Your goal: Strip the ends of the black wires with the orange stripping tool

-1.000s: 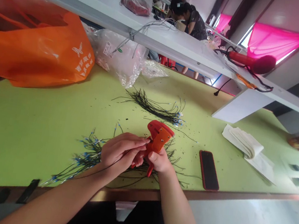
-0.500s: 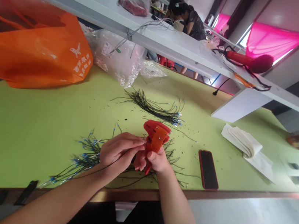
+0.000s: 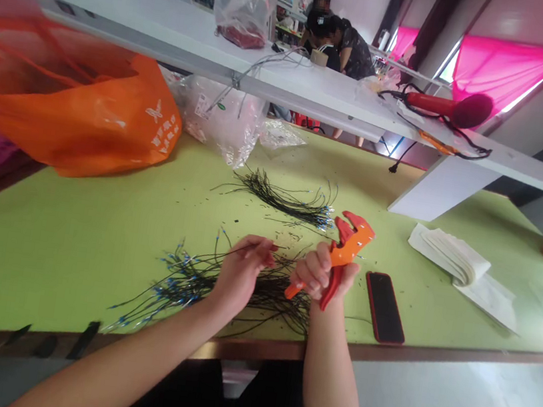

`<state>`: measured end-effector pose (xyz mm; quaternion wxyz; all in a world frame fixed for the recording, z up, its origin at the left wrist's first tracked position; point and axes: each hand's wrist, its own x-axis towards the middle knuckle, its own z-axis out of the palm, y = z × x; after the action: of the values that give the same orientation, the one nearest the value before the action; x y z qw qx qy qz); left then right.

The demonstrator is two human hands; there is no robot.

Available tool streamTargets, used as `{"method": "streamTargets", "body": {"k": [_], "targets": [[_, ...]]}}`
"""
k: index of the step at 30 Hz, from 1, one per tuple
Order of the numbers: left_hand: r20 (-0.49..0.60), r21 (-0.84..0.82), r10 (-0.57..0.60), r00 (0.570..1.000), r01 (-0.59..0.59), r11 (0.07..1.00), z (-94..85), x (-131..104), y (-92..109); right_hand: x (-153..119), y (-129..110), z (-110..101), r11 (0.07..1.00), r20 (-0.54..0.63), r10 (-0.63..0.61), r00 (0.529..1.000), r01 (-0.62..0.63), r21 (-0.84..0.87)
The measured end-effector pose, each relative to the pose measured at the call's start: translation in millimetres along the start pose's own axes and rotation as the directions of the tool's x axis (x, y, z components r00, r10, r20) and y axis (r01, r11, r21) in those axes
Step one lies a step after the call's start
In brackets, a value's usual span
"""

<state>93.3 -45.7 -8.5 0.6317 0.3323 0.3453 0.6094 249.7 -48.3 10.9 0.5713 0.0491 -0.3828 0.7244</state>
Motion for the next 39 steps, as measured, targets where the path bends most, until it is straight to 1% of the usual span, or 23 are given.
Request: {"method": "streamTargets", "body": {"k": [1,3,5,7,9,12,13,14,15,16,17,18,19,20,23,25,27,30,33,35,37,38,39], "targets": [[-0.003,-0.073,-0.137,0.991,0.136,0.988,5.8,-4,-7,-3,-4,-2,0.999,0.043,-0.024,0.999,0.023,0.031],[-0.009,-0.150,-0.363,0.932,0.358,0.922,18.7,-14,-22,-7,-7,-6,0.996,0.112,-0.054,0.992,0.046,0.074],[-0.006,-0.167,-0.505,0.863,0.497,0.851,32.1,-25,-34,-9,-9,-8,0.995,0.166,-0.052,0.985,0.038,0.091],[0.019,-0.133,-0.591,0.807,0.588,0.798,43.7,-34,-40,-9,-8,-8,0.997,0.204,-0.029,0.978,0.013,0.080],[0.051,-0.064,-0.647,0.761,0.649,0.758,49.5,-41,-40,-9,-7,-8,0.999,0.204,-0.008,0.979,-0.001,0.048],[0.122,0.152,-0.686,0.717,0.669,0.727,41.8,-42,-27,-11,-8,-9,1.000,0.159,-0.008,0.987,0.010,-0.007],[0.169,0.271,-0.687,0.706,0.637,0.721,35.3,-37,-21,-12,-9,-10,1.000,0.139,-0.015,0.990,0.018,-0.020],[0.214,0.407,-0.681,0.700,0.570,0.714,27.6,-29,-14,-13,-10,-10,0.999,0.114,-0.020,0.993,0.023,-0.031],[0.257,0.543,-0.666,0.700,0.466,0.699,19.6,-17,-6,-14,-11,-11,0.999,0.088,-0.020,0.996,0.023,-0.038],[0.275,0.660,-0.627,0.729,0.331,0.675,12.0,-1,2,-15,-12,-12,0.999,0.064,-0.018,0.998,0.021,-0.040],[0.256,0.759,-0.540,0.802,0.179,0.626,5.5,18,8,-15,-12,-12,0.999,0.040,-0.017,0.999,0.019,-0.039],[0.228,0.856,-0.399,0.888,0.013,0.517,0.5,39,14,-15,-13,-12,0.999,0.021,-0.020,1.000,0.021,-0.033],[0.251,0.926,-0.261,0.932,-0.153,0.346,-2.8,61,17,-14,-12,-11,0.999,-0.002,-0.026,1.000,0.025,-0.026],[0.252,0.946,-0.201,0.947,-0.196,0.260,-4.6,83,19,-13,-11,-10,0.999,-0.035,-0.034,0.999,0.033,-0.018],[0.294,0.954,-0.119,0.948,-0.284,0.096,-3.1,138,13,-7,-3,-8,0.999,-0.204,-0.049,0.978,0.048,-0.008],[0.333,0.942,-0.125,0.935,-0.335,0.001,0.0,162,5,-2,3,-10,0.999,-0.317,-0.043,0.948,0.043,-0.006],[0.364,0.923,-0.152,0.919,-0.378,-0.073,2.7,177,-3,3,9,-13,0.999,-0.392,-0.038,0.919,0.041,-0.002],[0.404,0.894,-0.166,0.900,-0.427,-0.135,5.6,188,-10,7,12,-18,0.998,-0.467,-0.060,0.882,0.065,-0.005],[0.439,0.879,-0.119,0.890,-0.453,-0.145,9.4,191,-6,9,14,-20,0.996,-0.505,-0.086,0.859,0.083,-0.030],[0.461,0.878,-0.036,0.887,-0.462,-0.127,13.0,191,5,11,16,-20,0.996,-0.495,-0.093,0.864,0.080,-0.048],[0.467,0.883,0.088,0.880,-0.459,-0.101,16.4,190,21,12,19,-19,0.995,-0.474,-0.092,0.876,0.063,-0.077],[0.457,0.889,0.179,0.871,-0.454,-0.058,17.5,189,30,13,21,-20,0.994,-0.467,-0.086,0.880,0.045,-0.099],[0.433,0.891,0.284,0.856,-0.454,0.010,18.1,189,39,14,24,-21,0.992,-0.466,-0.075,0.882,0.019,-0.125]]}}
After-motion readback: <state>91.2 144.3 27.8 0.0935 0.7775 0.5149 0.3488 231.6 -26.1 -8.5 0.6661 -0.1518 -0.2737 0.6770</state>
